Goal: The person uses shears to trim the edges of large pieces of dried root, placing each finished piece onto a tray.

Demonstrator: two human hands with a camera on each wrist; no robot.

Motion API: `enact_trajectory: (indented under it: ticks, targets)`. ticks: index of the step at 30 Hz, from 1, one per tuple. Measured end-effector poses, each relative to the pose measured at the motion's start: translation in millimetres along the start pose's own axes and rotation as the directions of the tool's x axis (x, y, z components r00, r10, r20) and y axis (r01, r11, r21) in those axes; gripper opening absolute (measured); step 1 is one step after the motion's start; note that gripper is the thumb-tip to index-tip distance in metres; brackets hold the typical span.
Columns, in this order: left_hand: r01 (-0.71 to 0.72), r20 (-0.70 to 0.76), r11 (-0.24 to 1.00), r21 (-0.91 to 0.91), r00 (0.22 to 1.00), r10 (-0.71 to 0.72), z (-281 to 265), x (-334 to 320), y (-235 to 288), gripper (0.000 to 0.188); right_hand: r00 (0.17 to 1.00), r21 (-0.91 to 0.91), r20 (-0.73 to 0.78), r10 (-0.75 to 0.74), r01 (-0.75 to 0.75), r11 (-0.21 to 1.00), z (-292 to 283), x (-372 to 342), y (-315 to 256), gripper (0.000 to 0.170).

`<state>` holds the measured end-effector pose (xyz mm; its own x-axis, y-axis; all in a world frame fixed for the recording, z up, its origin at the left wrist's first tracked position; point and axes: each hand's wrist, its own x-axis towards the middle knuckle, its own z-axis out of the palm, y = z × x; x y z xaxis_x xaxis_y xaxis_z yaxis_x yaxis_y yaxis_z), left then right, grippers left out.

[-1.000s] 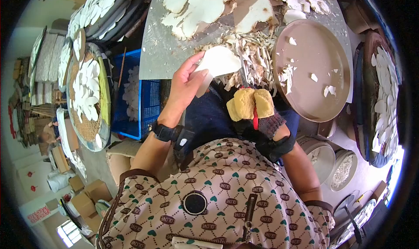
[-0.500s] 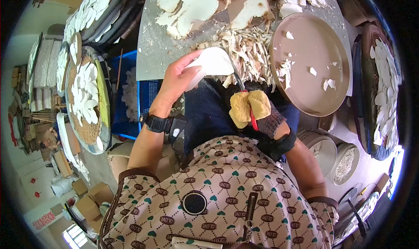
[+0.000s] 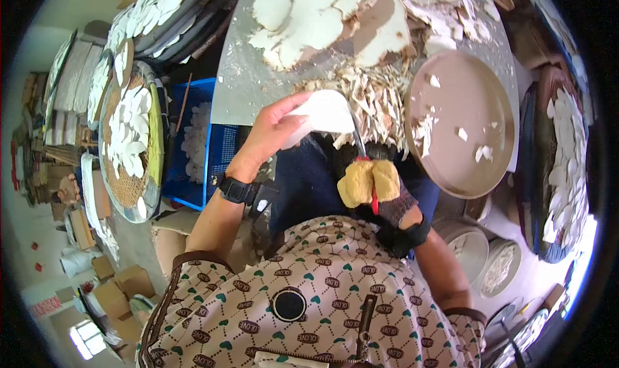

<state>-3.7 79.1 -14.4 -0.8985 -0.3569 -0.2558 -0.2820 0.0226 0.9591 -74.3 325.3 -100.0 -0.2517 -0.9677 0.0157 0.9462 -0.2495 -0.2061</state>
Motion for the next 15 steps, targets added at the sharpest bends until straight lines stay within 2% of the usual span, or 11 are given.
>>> enact_trajectory:
  ticks: [1, 3, 4, 6, 7, 9, 11, 12, 13, 14, 15]
  targets:
    - [-0.006, 0.038, 1.0, 0.026, 0.999, 0.005, -2.1, -0.4, 1.5, 0.043, 0.996, -0.032, -0.093, 0.015, -0.019, 0.999, -1.7, -4.0, -1.6, 0.023]
    - [-0.013, 0.119, 0.996, 0.083, 0.993, 0.003, -6.4, -2.3, 4.3, 0.042, 0.985, 0.007, -0.171, 0.035, -0.034, 0.999, 7.3, -3.8, -5.0, 0.022]
    - [0.01, 0.106, 0.995, 0.095, 0.994, -0.02, -7.2, -2.6, 5.3, 0.042, 0.983, -0.168, -0.177, 0.049, -0.079, 0.983, 11.5, -3.0, -8.1, 0.022]
    - [0.118, 0.138, 0.992, 0.035, 0.983, -0.122, -14.2, -6.2, 11.0, 0.043, 0.98, -0.498, -0.188, 0.067, -0.154, 0.854, 18.3, -1.2, -14.1, 0.021]
    - [0.171, 0.157, 0.985, 0.005, 0.973, -0.17, -17.2, -8.2, 13.5, 0.043, 0.971, -0.416, -0.237, -0.022, -0.081, 0.906, 18.6, -1.2, -7.7, 0.019]
    - [0.095, 0.104, 0.994, -0.062, 0.991, -0.088, -18.2, -19.9, 9.8, 0.044, 0.965, -0.521, -0.262, -0.001, -0.141, 0.842, 32.8, 4.0, -7.7, 0.017]
    - [-0.016, 0.018, 0.989, -0.15, 1.0, 0.019, -28.7, -28.6, -2.1, 0.044, 0.976, -0.719, -0.218, -0.003, -0.159, 0.677, 6.8, 5.3, 1.5, 0.022]
    - [0.124, 0.077, 0.982, -0.141, 0.991, -0.114, -55.9, -41.4, 1.8, 0.042, 0.988, -0.928, -0.151, 0.015, -0.147, 0.343, -5.8, 2.7, 3.8, 0.021]
    - [0.04, -0.236, 0.997, -0.066, 0.97, -0.054, -76.5, -42.5, -13.2, 0.04, 0.99, -0.957, -0.138, 0.002, -0.134, 0.259, -4.5, 1.6, 3.2, 0.021]
    - [-0.08, -0.453, 0.99, -0.118, 0.891, 0.019, -109.5, -45.9, -19.2, 0.035, 0.992, -0.977, -0.126, -0.011, -0.122, 0.172, -3.2, 0.6, 2.6, 0.021]
    - [-0.298, -0.639, 0.954, -0.041, 0.742, 0.204, -151.9, -53.5, -38.3, 0.03, 0.993, -0.99, -0.114, -0.024, -0.111, 0.084, -1.8, -0.5, 2.0, 0.021]
